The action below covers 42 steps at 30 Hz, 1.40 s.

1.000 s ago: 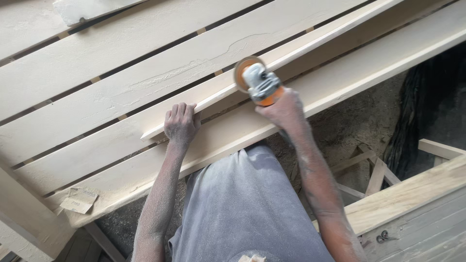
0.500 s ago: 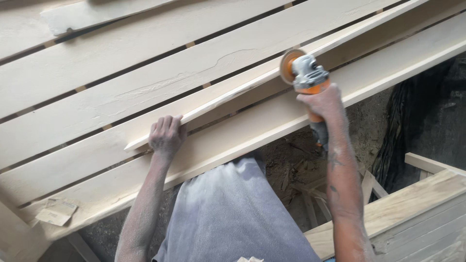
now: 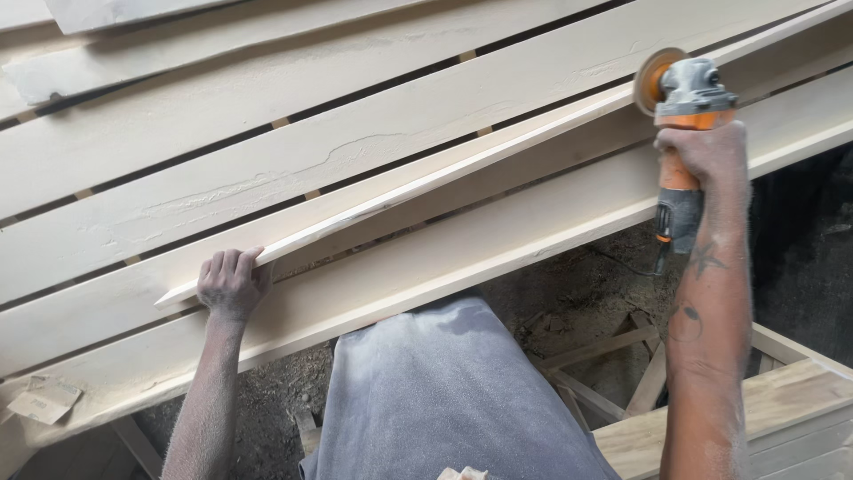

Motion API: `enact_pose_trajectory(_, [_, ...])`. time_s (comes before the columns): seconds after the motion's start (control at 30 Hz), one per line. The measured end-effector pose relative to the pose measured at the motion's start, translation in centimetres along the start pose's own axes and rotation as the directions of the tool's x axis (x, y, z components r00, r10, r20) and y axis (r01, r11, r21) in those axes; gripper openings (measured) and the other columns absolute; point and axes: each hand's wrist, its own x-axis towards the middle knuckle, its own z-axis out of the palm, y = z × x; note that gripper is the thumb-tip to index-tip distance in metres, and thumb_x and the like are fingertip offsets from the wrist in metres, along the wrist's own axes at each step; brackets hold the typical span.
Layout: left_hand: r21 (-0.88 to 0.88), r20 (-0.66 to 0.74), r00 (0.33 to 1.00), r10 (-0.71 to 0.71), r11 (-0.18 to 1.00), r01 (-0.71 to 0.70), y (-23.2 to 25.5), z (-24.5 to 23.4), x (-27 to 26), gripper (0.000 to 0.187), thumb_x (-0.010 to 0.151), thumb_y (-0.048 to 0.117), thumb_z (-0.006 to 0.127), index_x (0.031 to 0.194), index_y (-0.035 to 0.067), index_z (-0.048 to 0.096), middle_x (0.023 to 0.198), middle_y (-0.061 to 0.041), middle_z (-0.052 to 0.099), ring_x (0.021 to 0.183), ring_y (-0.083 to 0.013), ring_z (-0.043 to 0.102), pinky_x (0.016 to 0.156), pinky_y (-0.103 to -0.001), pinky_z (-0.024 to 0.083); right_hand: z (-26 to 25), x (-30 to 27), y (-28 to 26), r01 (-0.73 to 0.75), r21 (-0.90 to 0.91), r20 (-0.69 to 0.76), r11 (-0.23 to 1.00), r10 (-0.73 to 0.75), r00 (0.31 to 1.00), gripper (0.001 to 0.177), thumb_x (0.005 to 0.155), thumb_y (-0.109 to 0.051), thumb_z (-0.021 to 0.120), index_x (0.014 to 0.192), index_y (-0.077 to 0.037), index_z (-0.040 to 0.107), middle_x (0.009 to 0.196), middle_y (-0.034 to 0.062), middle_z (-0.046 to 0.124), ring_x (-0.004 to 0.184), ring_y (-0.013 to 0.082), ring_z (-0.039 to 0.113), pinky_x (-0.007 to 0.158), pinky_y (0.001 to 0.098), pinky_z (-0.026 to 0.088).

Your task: The person uses an angle grinder with a sanding disc to smooth the surface of a long, light-colored wooden plank. They hold the plank steady with their left hand while moving the tool along the wood with their right hand, generating visible dust.

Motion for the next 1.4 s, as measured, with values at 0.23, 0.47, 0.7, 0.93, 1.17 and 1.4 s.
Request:
enact_pose_trajectory(0.23, [-0.042,-0.03,1.0,-0.008,0.999,0.006,0.8,-1.9,1.5,0.022,0.099,0.039,0.076,0.101,0.019,0.069,0.076,0.001,0.054,0.071,-0.0143,0.058,0.061,-0.032,0.047,8.8,-10.3,-6.6,0.035,-0.187,0.12,0.982,-0.013,0.993,0.055,0.074,-0.028,0.088,0.119,-0.006,0.066,0.101,0.0121,0.073,0.088,0.0202,0.074,0.081,0.0385,0.064])
enact_pose_trajectory(0.47, [-0.103,-0.036,0.998,-0.046,0.994,0.042,2.1,-4.6,2.6,0.028,0.095,0.04,0.078,0.089,0.014,0.069,0.077,-0.001,0.061,0.074,-0.0163,0.062,0.062,-0.034,0.048,16.2,-22.2,-12.7,0.247,-0.262,0.281,0.933,-0.171,0.944,0.058,0.071,-0.036,0.092,0.113,-0.005,0.066,0.101,0.0128,0.073,0.094,0.023,0.073,0.089,0.0397,0.062])
enact_pose_trajectory(0.7, [-0.138,0.03,0.999,-0.039,0.989,0.043,5.6,-5.4,5.9,0.024,0.097,0.034,0.078,0.091,0.013,0.069,0.082,-0.002,0.064,0.077,-0.0147,0.063,0.065,-0.033,0.05,15.3,-20.1,-10.2,0.116,-0.245,0.307,0.962,-0.036,0.951,0.061,0.073,-0.037,0.089,0.119,-0.006,0.063,0.105,0.0108,0.073,0.097,0.0207,0.073,0.09,0.0405,0.063])
enact_pose_trajectory(0.93, [-0.209,0.02,0.999,-0.027,0.978,0.031,13.8,-3.8,12.8,0.027,0.097,0.036,0.078,0.096,0.011,0.068,0.086,-0.002,0.063,0.078,-0.0154,0.061,0.065,-0.033,0.05,7.4,-10.3,-5.1,0.02,-0.254,0.23,0.967,0.041,0.972,0.062,0.073,-0.035,0.089,0.122,-0.005,0.063,0.106,0.0124,0.072,0.094,0.0226,0.073,0.089,0.0415,0.062])
enact_pose_trajectory(1.17, [-0.195,0.077,0.996,-0.034,0.98,0.048,20.3,-1.3,17.6,0.025,0.092,0.032,0.079,0.099,0.011,0.066,0.085,-0.004,0.06,0.078,-0.0167,0.059,0.068,-0.033,0.052,-1.7,0.8,0.6,0.037,-0.301,0.199,0.953,0.025,0.98,0.064,0.073,-0.036,0.09,0.12,-0.002,0.064,0.103,0.0156,0.072,0.087,0.0234,0.073,0.081,0.0424,0.064])
enact_pose_trajectory(1.4, [-0.172,0.094,0.995,-0.046,0.983,0.062,22.5,-2.9,19.1,0.027,0.087,0.028,0.083,0.098,0.012,0.064,0.087,-0.004,0.058,0.082,-0.0189,0.06,0.071,-0.035,0.052,-8.0,6.1,4.3,0.003,-0.338,0.171,0.941,0.058,0.984,0.054,0.073,-0.033,0.09,0.113,-0.003,0.07,0.099,0.0142,0.074,0.089,0.0233,0.073,0.084,0.0429,0.062])
